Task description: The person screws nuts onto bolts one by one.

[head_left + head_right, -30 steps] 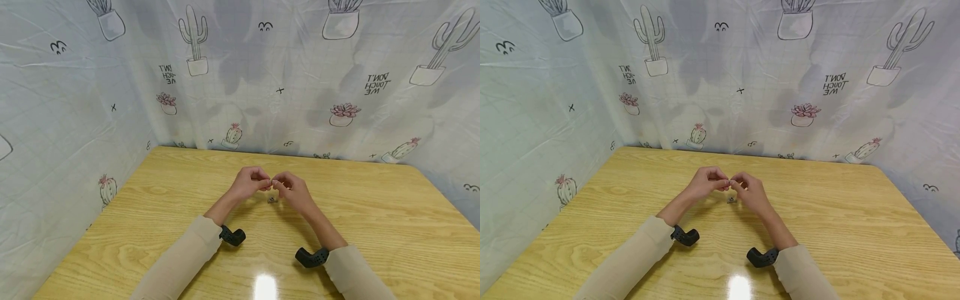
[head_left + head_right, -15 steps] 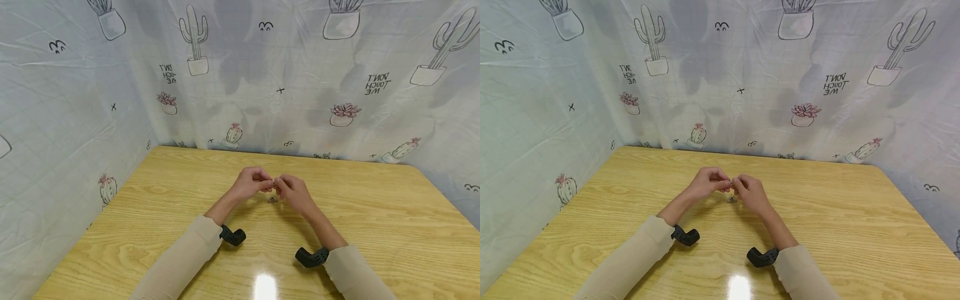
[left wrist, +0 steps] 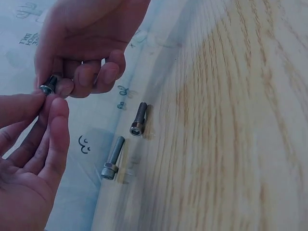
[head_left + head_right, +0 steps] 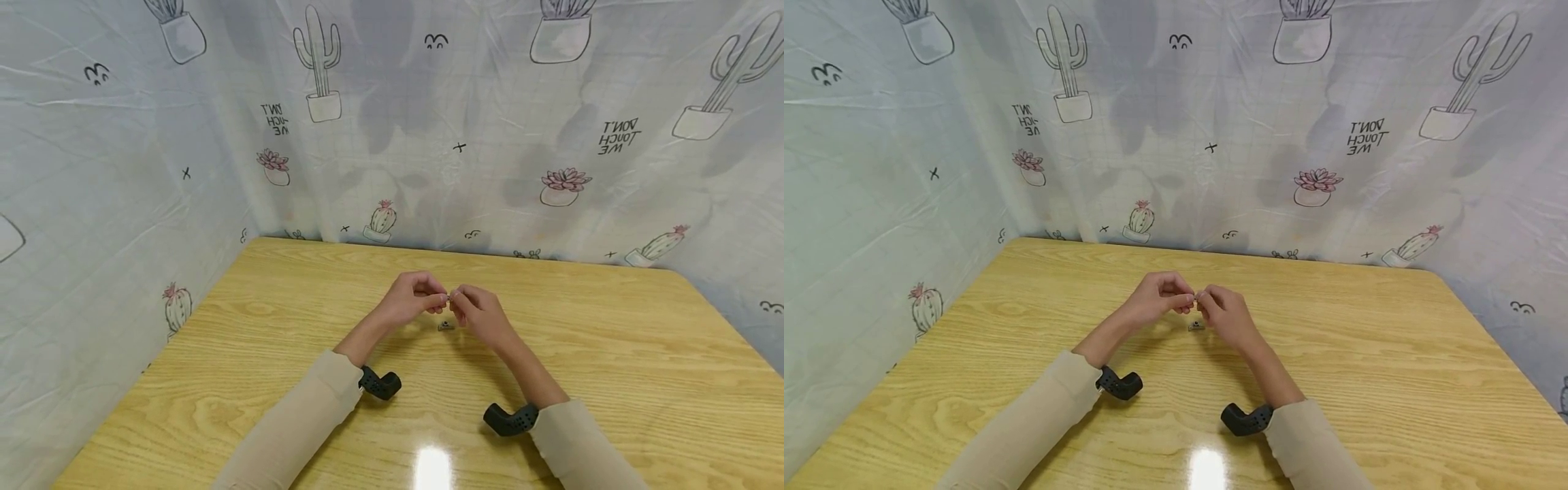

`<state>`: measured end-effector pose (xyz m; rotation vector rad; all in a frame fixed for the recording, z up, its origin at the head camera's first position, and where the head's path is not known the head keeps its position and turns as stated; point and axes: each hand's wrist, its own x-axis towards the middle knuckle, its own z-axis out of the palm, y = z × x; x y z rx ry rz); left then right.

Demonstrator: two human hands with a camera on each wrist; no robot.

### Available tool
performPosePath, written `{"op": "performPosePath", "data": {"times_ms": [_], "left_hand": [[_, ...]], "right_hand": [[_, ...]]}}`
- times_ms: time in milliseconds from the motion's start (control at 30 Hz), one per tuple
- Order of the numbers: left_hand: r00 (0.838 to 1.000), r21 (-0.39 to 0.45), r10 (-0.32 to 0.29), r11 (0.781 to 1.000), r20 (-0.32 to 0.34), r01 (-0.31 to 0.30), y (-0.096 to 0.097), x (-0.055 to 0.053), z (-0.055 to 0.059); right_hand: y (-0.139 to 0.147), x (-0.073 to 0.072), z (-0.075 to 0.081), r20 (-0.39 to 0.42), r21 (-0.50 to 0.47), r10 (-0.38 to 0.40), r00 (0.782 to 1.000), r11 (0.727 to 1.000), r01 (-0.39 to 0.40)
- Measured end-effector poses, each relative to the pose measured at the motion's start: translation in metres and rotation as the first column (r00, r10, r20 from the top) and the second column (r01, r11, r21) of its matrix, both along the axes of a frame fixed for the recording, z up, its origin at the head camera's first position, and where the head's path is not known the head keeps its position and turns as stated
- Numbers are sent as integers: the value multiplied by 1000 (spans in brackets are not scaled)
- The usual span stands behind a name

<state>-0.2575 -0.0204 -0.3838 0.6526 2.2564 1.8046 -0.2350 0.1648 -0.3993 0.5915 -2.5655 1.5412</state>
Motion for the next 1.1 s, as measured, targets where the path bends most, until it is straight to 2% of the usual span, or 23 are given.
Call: {"op": "performPosePath", "data": {"times_ms": [133,267,400,533,733,967,1100], "left_hand": [[1000,25,8,1000,-14,-8,0,0,0],[1000,68,21,997,-1,-21,0,-1,0],[1000,92,0,996,21,-2,0,-1,0],[1000,97,-15,995,16,13,1,-1,2],[1000,103,7,995,-13,-6,1,-2,2],[1000,98,-13,995,-7,14,0,-3,1],[1000,88,-16,996,-9,17,1,-2,1]], "right_hand": [[1,0,0,6,-26,-5,1000,1000,5],[3,0,0,-2,-42,4,1000,999,-4],[2,0,1,16,-27,-2,1000,1000,2],[-1,5,10,30,-6,-10,1000,1000,10],[-6,20,29,22,4,24,999,1000,-25],[0,3,8,22,5,16,1000,1000,-16],[2,-2,3,6,20,13,1000,1000,-13]]}}
